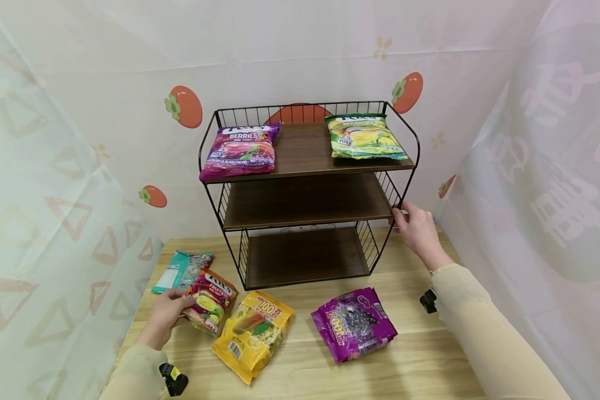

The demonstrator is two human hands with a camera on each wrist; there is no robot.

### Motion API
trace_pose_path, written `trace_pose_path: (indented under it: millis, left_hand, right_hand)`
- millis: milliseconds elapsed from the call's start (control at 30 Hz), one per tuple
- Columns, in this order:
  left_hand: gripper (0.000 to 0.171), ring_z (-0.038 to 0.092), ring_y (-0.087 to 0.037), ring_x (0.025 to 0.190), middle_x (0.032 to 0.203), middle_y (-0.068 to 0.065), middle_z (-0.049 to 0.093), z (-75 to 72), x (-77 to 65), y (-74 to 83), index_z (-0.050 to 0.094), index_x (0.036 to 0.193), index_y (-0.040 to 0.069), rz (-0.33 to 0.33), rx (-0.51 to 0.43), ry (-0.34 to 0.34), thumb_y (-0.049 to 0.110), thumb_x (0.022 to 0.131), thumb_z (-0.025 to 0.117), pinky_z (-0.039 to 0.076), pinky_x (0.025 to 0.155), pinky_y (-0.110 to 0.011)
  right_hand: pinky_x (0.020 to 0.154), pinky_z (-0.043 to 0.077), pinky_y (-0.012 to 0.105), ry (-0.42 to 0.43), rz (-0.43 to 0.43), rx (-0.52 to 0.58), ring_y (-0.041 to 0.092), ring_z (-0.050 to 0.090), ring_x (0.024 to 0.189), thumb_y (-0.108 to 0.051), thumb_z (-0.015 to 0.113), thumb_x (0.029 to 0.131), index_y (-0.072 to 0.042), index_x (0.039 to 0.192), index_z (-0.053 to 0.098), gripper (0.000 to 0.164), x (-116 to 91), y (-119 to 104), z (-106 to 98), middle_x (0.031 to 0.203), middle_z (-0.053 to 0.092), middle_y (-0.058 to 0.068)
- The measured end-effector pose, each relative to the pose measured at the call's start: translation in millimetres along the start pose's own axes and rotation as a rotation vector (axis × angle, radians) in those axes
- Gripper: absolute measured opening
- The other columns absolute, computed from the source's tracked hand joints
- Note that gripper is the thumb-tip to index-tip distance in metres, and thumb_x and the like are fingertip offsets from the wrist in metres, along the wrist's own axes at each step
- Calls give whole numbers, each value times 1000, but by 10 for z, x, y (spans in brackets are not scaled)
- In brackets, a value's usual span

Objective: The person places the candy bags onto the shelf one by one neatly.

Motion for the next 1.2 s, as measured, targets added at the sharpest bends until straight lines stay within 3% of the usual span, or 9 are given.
trace_pose_path:
  millis: [133,367,667,1200]
  left_hand:
    - [49,68,-12,79,111,-18,63,-29,-42,1,41,136,-9,7,4,-1,18,101,63,61,70,-34]
    - [46,69,-12,79,106,-10,63,-60,-128,-13,44,133,-8,14,-29,1,16,100,65,61,69,-33]
    - [40,69,-13,83,114,-10,59,-36,-242,51,47,127,-6,17,-81,-7,15,99,68,61,71,-33]
    - [24,73,-18,82,102,-1,65,57,-414,144,57,113,0,23,-166,-31,10,96,71,62,72,-35]
  right_hand:
    - [70,61,51,-4,8,2,38,76,76,-11,49,108,8,108,62,23,2,4,-3,96,73,30]
    - [70,61,51,-8,14,6,38,75,76,-12,48,109,9,109,62,24,5,-1,-5,97,73,30]
    - [71,61,51,-8,14,6,38,75,77,-11,49,108,9,109,62,24,-8,2,-1,97,74,29]
    - [69,61,50,4,7,-12,37,75,76,-12,49,108,7,106,63,23,-9,-12,2,96,74,28]
Point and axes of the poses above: each hand's wrist, its own x-axis towards the middle knuckle, its own z-axis out of the palm, y = z × x, the point moved 2 cm from there along x, towards the middle knuckle
